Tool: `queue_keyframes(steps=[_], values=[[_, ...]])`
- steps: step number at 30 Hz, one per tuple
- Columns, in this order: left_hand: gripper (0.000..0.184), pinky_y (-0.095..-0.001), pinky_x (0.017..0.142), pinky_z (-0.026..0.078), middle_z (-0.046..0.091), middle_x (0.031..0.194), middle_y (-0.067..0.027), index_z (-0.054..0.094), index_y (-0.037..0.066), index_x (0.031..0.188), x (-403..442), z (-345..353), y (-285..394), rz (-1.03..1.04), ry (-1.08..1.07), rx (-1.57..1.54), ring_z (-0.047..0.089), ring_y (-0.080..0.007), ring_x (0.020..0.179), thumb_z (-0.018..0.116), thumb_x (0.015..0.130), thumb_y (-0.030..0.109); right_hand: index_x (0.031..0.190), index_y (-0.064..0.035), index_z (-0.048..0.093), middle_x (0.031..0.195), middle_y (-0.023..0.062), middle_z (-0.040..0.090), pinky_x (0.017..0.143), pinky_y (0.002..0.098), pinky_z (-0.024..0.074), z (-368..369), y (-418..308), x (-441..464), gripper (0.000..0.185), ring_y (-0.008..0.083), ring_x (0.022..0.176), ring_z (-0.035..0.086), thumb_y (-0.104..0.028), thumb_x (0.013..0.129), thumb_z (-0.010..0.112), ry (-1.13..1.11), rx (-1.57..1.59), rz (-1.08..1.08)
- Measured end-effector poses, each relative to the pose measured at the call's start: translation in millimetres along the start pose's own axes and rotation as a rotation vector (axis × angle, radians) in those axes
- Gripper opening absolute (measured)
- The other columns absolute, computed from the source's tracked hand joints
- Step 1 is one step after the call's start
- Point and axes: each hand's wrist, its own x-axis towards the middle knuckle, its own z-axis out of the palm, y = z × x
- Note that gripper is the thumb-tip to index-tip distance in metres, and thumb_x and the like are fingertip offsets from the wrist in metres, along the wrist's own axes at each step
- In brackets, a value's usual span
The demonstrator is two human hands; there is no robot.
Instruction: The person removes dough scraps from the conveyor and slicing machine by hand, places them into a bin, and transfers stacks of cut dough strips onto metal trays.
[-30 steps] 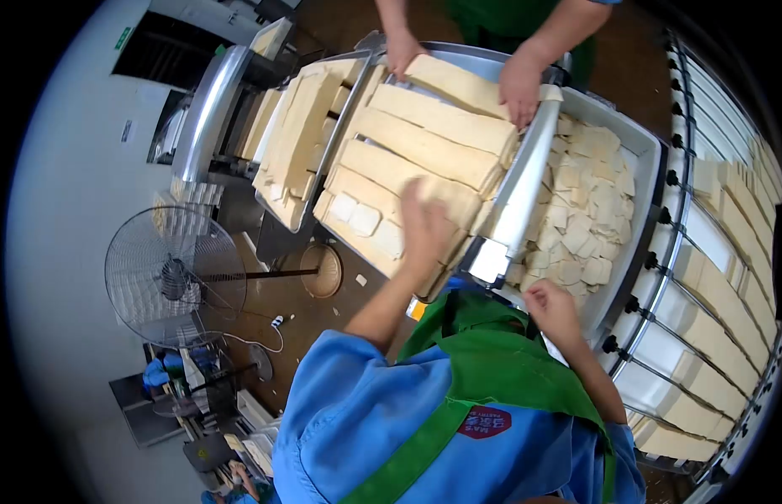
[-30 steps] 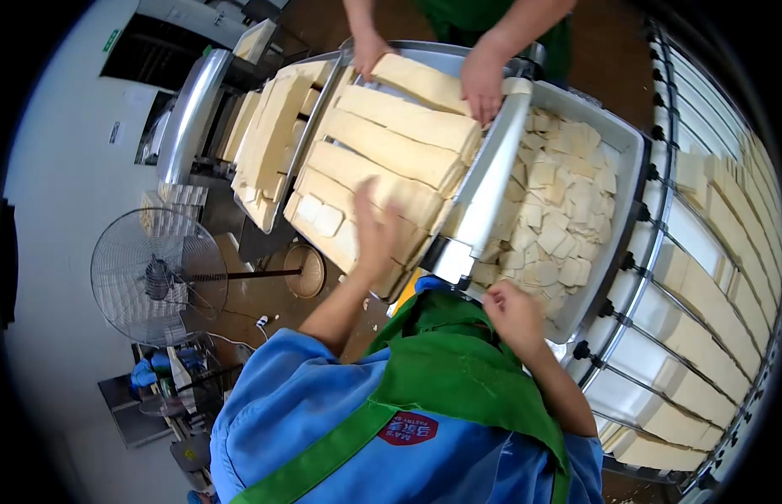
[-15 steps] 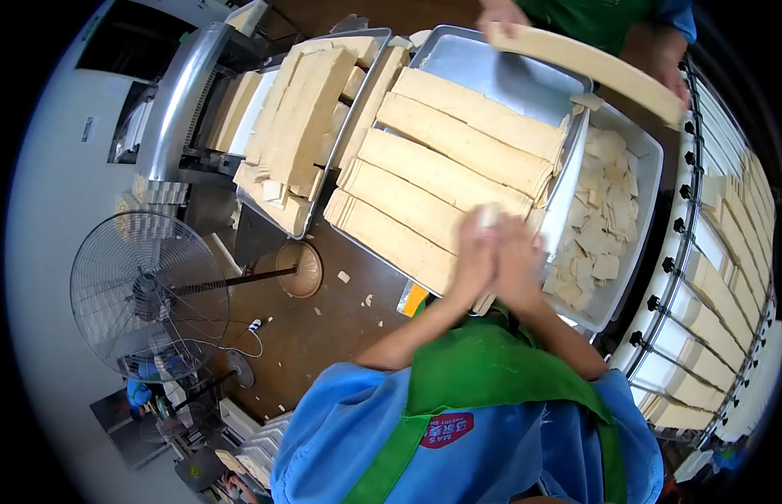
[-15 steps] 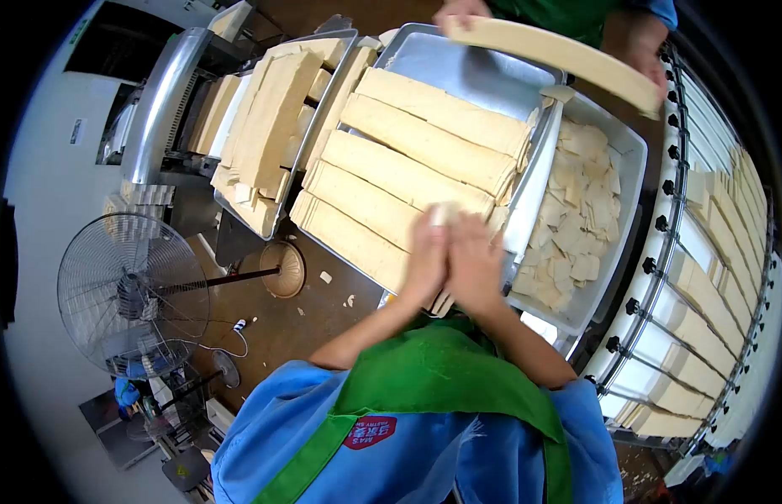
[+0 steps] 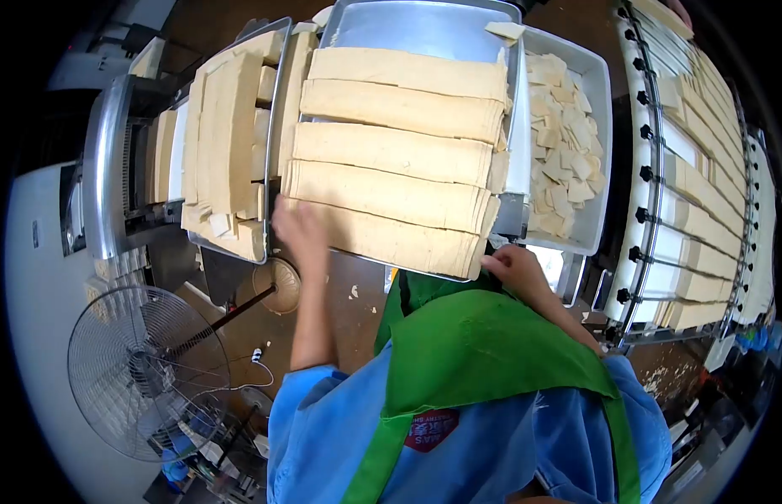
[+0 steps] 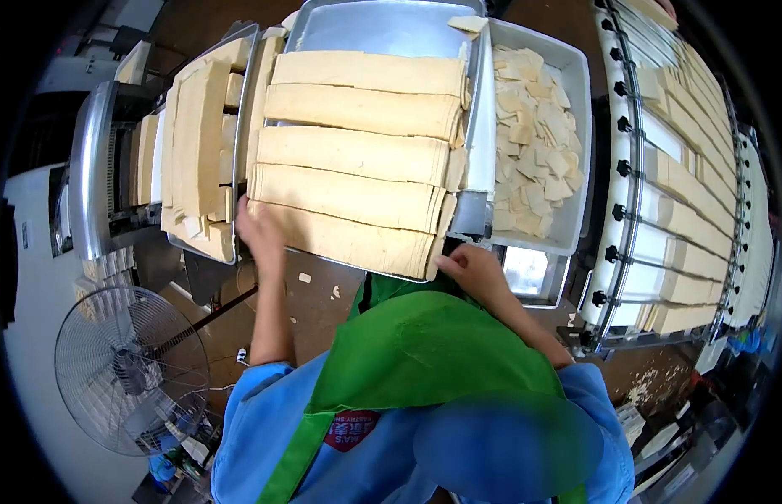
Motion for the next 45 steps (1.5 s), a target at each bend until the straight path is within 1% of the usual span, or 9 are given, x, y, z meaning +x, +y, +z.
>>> queue_keyframes(steps=[10,18,24,26,28,30,34,40,45], values=[[0.048,-0.0390,0.103,0.032,0.041,0.129,-0.0236,0.040,0.000,0.134,11,-19,-63,-0.113,-0.334,-0.207,0.042,-0.0381,0.120,0.043,0.096,0.029,0.083,-0.0013,0.061,0.075,0.0144,0.064,0.066,0.0378,0.0482,17,-35,6,0.033,0.0302,0.072,0.062,-0.034,0.079,0.062,-0.029,-0.050,0.048],[0.096,-0.0421,0.094,0.043,0.043,0.122,-0.0232,0.039,0.011,0.133,50,-51,-65,0.303,-0.832,-0.020,0.047,-0.0423,0.111,0.087,0.052,0.029,0.083,0.0033,0.055,0.080,0.0233,0.064,0.070,0.0464,0.0482,21,-65,7,0.032,0.0386,0.079,0.063,-0.028,0.077,0.059,-0.070,-0.236,0.096],[0.097,-0.0430,0.087,0.046,0.045,0.113,-0.0211,0.038,0.014,0.132,45,-45,-56,0.323,-0.777,0.234,0.051,-0.0407,0.104,0.088,0.049,0.014,0.097,0.0067,0.053,0.078,0.0247,0.064,0.073,0.0491,0.0492,16,-28,9,0.036,0.0426,0.076,0.062,-0.023,0.078,0.058,0.072,-0.399,0.118],[0.095,-0.0432,0.088,0.046,0.045,0.114,-0.0214,0.039,0.013,0.131,44,-49,-50,0.332,-0.740,0.185,0.050,-0.0412,0.105,0.088,0.049,0.015,0.110,0.0096,0.048,0.085,0.0217,0.064,0.072,0.0470,0.0491,-30,6,-4,0.048,0.0383,0.079,0.063,-0.024,0.079,0.062,0.168,0.176,0.255],[0.093,-0.0433,0.089,0.046,0.046,0.115,-0.0219,0.041,0.012,0.130,43,-45,-55,0.345,-0.713,0.162,0.050,-0.0418,0.106,0.088,0.049,0.015,0.116,0.0066,0.046,0.097,0.0182,0.063,0.069,0.0408,0.0497,-45,-6,-18,0.055,0.0294,0.084,0.062,-0.026,0.078,0.069,0.652,0.221,-0.035],[0.094,-0.0438,0.091,0.045,0.045,0.118,-0.0232,0.041,0.015,0.131,45,-49,-45,0.276,-0.759,0.173,0.049,-0.0424,0.108,0.088,0.050,0.017,0.119,0.0027,0.043,0.107,0.0177,0.061,0.074,0.0373,0.0498,-30,32,-18,0.059,0.0261,0.091,0.061,-0.027,0.077,0.072,0.713,-0.666,-0.144],[0.099,-0.0445,0.093,0.044,0.041,0.125,-0.0226,0.037,0.020,0.134,35,-46,-50,0.219,-0.738,0.127,0.045,-0.0413,0.115,0.088,0.050,0.021,0.132,-0.0045,0.032,0.116,0.0231,0.051,0.087,0.0433,0.0477,30,-39,-8,0.084,0.0351,0.106,0.056,-0.021,0.067,0.082,-0.172,0.197,0.160],[0.095,-0.0466,0.088,0.045,0.045,0.121,-0.0191,0.040,0.016,0.130,49,-52,-19,0.052,-0.858,0.281,0.048,-0.0399,0.112,0.088,0.050,0.029,0.142,-0.0026,0.018,0.131,0.0275,0.041,0.093,0.0431,0.0453,60,-90,-1,0.102,0.0392,0.117,0.048,-0.020,0.064,0.082,0.041,-0.096,-0.056],[0.084,-0.0431,0.102,0.035,0.052,0.122,-0.0216,0.045,0.001,0.125,86,-43,-34,0.412,-1.139,0.183,0.045,-0.0381,0.117,0.078,0.063,0.047,0.142,-0.0008,0.017,0.130,0.0309,0.040,0.095,0.0437,0.0431,33,-87,-6,0.108,0.0425,0.117,0.046,-0.029,0.062,0.082,-0.091,-0.147,-0.132]])
